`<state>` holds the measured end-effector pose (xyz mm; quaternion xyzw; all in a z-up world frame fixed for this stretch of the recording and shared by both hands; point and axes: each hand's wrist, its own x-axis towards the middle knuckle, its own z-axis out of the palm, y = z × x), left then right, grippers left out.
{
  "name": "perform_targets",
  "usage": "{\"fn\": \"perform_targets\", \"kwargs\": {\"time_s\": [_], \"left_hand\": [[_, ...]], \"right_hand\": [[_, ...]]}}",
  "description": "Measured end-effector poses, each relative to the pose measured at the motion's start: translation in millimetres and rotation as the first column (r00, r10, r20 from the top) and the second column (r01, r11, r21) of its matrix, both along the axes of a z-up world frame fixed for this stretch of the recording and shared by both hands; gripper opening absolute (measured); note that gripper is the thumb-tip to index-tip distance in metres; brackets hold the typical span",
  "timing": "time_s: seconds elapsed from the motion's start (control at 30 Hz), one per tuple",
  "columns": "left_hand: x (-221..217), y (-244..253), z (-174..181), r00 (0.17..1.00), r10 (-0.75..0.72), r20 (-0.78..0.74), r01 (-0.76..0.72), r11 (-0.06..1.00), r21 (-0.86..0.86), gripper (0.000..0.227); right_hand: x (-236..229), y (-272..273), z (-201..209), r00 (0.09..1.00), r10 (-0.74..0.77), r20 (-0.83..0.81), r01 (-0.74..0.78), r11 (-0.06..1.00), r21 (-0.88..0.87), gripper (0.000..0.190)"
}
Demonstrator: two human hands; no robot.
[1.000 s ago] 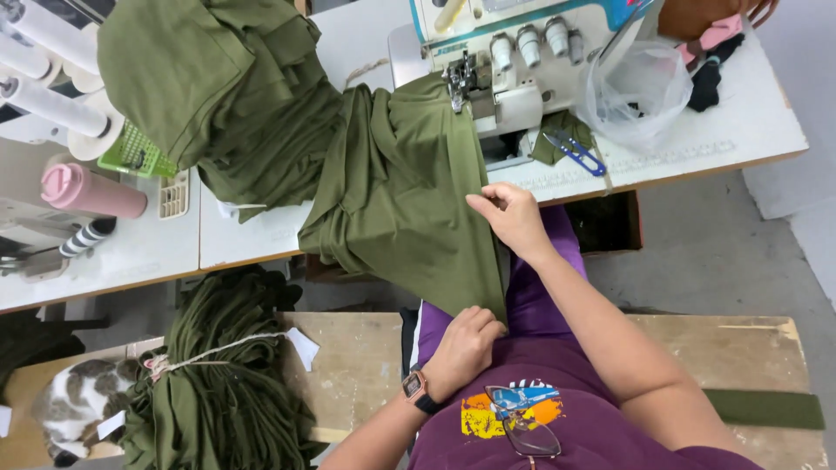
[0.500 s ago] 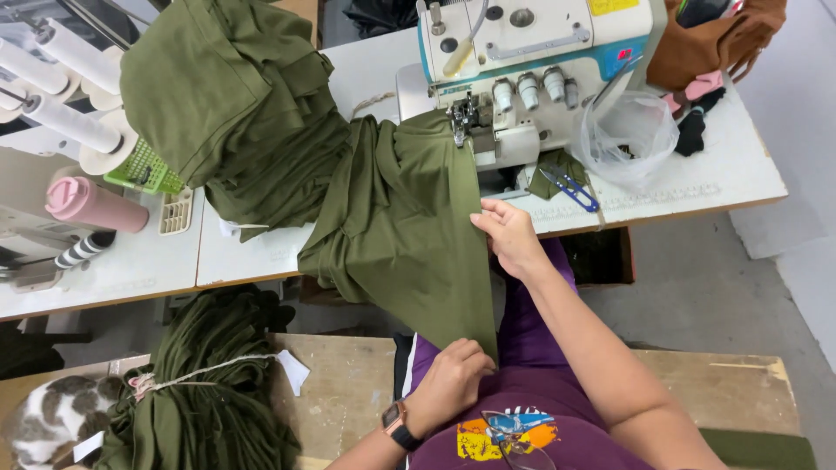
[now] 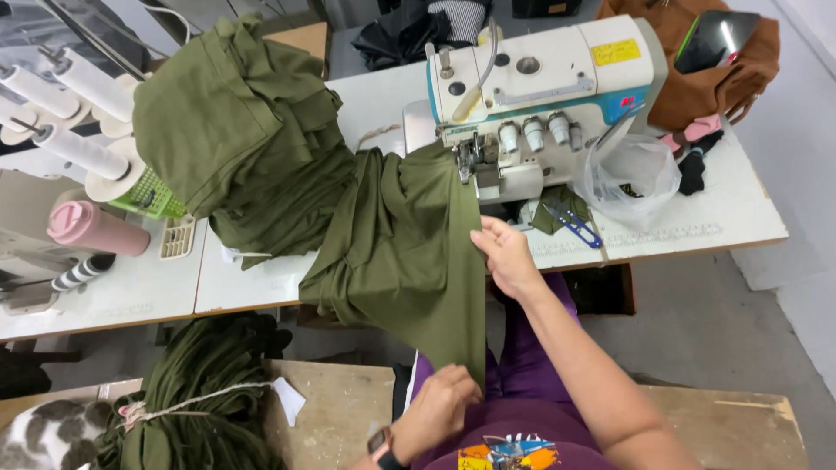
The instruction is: The person is using an overlock sewing machine to finish the edges of green fabric pieces, then folding them and attaching small white tags.
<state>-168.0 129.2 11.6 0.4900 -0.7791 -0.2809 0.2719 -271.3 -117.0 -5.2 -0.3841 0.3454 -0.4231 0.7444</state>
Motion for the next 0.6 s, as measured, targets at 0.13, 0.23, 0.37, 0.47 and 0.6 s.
{"fn": "perform_targets", "kwargs": {"time_s": [0.13,0.23,0.37,0.47,0.6], "left_hand": [[6,-23,-16,0.998,0.037,0.047,-0.036,0.999,-0.022,0.019],[8,-32,-23,0.996,0.046,0.074,-0.044,0.999,-0.018,0.020],[8,-39,-25,0.995,0.040,0.089,-0.038,0.999,-0.029,0.025],[12,-48,-19,0.990,0.060,0.128,-0.052,0.996,-0.070,0.025],[16,-66,-14,0.982,0.090,0.164,-0.066,0.987,-0.149,0.025]], "right_hand": [[8,-20,9,0.999,0.024,-0.041,-0.025,0.999,-0.038,0.035],[10,-25,9,0.997,0.029,-0.069,-0.030,0.999,-0.026,0.029],[10,-25,6,0.998,0.030,-0.056,-0.031,0.999,-0.019,0.028],[13,-27,5,0.997,0.028,-0.078,-0.028,1.000,0.005,0.029],[15,-30,4,0.995,0.003,-0.096,-0.001,1.000,0.026,0.027]]}}
